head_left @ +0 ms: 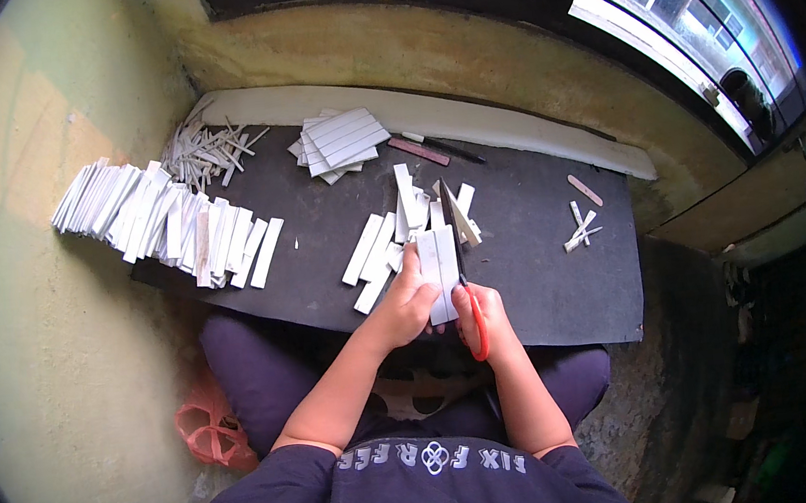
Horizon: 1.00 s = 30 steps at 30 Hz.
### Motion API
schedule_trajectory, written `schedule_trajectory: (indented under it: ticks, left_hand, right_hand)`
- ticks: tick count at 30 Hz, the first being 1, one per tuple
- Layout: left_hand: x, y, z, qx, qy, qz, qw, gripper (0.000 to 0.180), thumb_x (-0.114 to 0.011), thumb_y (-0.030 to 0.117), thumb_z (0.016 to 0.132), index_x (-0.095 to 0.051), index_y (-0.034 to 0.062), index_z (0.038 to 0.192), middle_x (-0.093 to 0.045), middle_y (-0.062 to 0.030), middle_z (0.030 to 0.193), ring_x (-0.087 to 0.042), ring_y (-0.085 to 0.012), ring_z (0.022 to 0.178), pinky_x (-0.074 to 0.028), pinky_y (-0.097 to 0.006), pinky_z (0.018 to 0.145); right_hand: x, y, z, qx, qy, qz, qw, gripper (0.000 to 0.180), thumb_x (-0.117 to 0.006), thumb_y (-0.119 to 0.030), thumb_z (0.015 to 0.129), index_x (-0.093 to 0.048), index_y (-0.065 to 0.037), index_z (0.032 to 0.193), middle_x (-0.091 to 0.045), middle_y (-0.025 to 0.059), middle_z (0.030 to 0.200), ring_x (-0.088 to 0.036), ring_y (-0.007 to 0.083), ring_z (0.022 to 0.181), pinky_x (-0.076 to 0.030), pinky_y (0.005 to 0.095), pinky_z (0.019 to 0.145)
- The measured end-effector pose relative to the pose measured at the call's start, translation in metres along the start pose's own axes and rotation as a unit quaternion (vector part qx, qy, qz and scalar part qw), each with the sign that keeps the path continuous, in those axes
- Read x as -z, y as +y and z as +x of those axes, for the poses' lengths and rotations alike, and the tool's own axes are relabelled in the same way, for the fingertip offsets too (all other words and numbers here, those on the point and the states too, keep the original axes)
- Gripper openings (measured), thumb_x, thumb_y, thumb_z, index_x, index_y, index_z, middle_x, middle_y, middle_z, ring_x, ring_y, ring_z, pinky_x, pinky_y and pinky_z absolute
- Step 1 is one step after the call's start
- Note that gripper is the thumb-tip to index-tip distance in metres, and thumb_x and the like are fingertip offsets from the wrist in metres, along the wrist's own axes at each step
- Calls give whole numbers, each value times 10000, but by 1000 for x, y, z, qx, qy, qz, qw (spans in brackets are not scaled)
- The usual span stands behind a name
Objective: The person sits on the floor and uses red scissors to cut a stack of white paper sheets into thin vertical strips. The person repeatedly cuts the paper and places the resulting strips onto a pile on the floor.
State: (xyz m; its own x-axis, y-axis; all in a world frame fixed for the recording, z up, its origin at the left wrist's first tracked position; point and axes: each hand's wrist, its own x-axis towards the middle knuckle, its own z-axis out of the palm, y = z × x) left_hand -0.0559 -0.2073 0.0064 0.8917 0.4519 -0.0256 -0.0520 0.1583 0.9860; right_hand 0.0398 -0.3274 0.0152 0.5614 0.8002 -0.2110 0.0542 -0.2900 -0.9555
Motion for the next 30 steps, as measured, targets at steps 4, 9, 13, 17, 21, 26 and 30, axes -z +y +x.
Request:
schedule_trajectory:
  ticks: [4,9,13,17,21,26,30]
  left_hand:
    - [11,23,7,-39,75,-52,995,384,-403,130,904,-239,65,1245,-545,-125,926,-579,-142,627,-471,-228,467]
    - [21,51,7,-126,154,-76,977,224,-401,114,920,-397,41,1132,-564,-98,954,-596,-145,729,-528,-253,566]
    - [16,60,0,-116,132,-79,981,260,-393,85,920,-411,25,1172,-566,-87,993,-593,-134,788,-537,-256,623]
    - [7,58,0,-123,118,-20,985,290,-412,99,928,-417,15,1206,-567,-68,1034,-580,-108,826,-522,-247,650]
    - [0,57,-2,-125,109,23,986,299,-439,110,929,-414,15,1211,-572,-52,1026,-566,-97,849,-499,-238,650]
    - [-3,51,0,-159,127,77,976,306,-446,99,926,-405,16,1217,-576,-38,1006,-548,-78,820,-473,-219,650]
    - [-5,48,0,-154,133,100,974,321,-448,71,922,-395,16,1233,-569,-27,980,-525,-61,796,-442,-198,647]
  right_hand:
    - [5,17,-1,36,-38,-62,997,447,-449,-419,900,-540,-10,744,-479,21,571,-447,94,521,-390,250,496]
    - [12,7,-15,73,-87,-86,990,404,-451,-417,893,-521,-25,826,-485,23,617,-477,117,569,-405,270,532]
    - [6,-9,-23,80,-99,-129,983,357,-554,-358,831,-486,-7,832,-544,156,689,-557,296,667,-440,369,636]
    - [6,-6,-25,107,-94,-169,975,273,-523,-276,833,-493,-6,863,-534,134,668,-542,267,640,-444,350,633]
    - [7,-6,-26,98,-97,-142,980,351,-557,-346,825,-479,-4,848,-559,186,725,-559,350,717,-443,396,656]
    - [9,-4,-25,78,-102,-138,982,395,-562,-387,822,-484,-2,861,-579,219,779,-571,396,783,-445,420,685]
    - [10,-4,-26,84,-103,-144,981,405,-552,-397,823,-493,-1,881,-585,224,800,-572,398,816,-446,423,708]
